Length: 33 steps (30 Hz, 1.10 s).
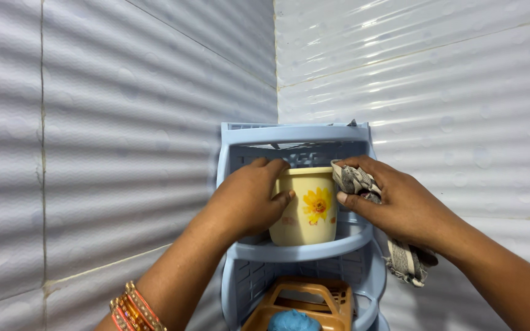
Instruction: The person wipes down a bathroom wall and a plastic corner shelf with a cloth, then replaces a soap dish, a cleaning bottle, and other small items onto the shelf.
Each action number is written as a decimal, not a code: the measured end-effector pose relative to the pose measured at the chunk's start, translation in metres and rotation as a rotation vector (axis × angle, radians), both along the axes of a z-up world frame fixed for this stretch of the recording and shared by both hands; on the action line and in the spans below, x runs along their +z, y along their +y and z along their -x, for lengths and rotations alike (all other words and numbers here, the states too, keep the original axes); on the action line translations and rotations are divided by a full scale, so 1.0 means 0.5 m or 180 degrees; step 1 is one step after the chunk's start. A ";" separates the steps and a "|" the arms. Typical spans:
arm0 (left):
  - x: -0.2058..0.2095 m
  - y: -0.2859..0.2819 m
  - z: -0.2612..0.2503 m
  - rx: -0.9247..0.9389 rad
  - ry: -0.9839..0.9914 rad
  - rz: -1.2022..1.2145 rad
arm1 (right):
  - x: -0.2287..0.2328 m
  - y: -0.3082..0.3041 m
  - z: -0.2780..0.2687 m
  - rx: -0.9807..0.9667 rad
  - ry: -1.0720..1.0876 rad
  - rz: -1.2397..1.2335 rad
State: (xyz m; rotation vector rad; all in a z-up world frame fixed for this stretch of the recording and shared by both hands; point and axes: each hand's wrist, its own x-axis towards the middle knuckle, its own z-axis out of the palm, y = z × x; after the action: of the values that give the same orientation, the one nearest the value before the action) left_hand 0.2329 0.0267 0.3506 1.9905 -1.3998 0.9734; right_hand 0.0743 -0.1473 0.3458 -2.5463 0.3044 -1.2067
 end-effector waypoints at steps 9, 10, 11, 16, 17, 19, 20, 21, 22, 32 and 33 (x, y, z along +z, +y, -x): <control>-0.017 -0.001 0.001 -0.0150 -0.0461 0.0529 | -0.006 -0.010 -0.017 0.0255 -0.0009 -0.0078; -0.018 0.001 0.004 -0.0195 -0.0442 0.0563 | -0.007 -0.009 -0.018 0.0217 0.0025 -0.0155; -0.020 0.002 0.008 -0.0313 -0.0494 0.0672 | -0.009 -0.008 -0.019 0.0174 0.0061 -0.0231; -0.016 0.005 0.024 -0.0777 -0.0876 0.1279 | 0.003 0.006 -0.013 0.0737 -0.0439 -0.0124; -0.012 0.009 0.026 -0.0876 -0.0926 0.1357 | 0.009 0.012 -0.010 0.0780 -0.0492 -0.0117; -0.004 0.017 0.028 -0.1072 -0.1017 0.1510 | 0.020 0.026 -0.003 0.0739 -0.0520 -0.0190; -0.001 0.019 0.031 -0.1103 -0.1026 0.1575 | 0.023 0.033 0.000 0.0719 -0.0531 -0.0228; 0.002 0.020 0.034 -0.1138 -0.1036 0.1638 | 0.026 0.038 0.004 0.0763 -0.0556 -0.0286; 0.005 0.021 0.038 -0.1173 -0.1045 0.1701 | 0.027 0.043 0.007 0.0806 -0.0581 -0.0343; 0.007 0.050 0.109 -0.1567 -0.0997 0.1705 | 0.008 0.046 0.074 0.0802 -0.0804 -0.0701; 0.005 0.053 0.119 -0.1579 -0.1111 0.1733 | 0.004 0.048 0.085 0.0648 -0.0794 -0.0647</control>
State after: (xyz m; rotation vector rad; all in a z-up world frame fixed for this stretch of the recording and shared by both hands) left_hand 0.1736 0.0531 0.3530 1.0486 -1.4963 1.3190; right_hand 0.0318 -0.1233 0.3477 -2.1678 0.1009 -1.3222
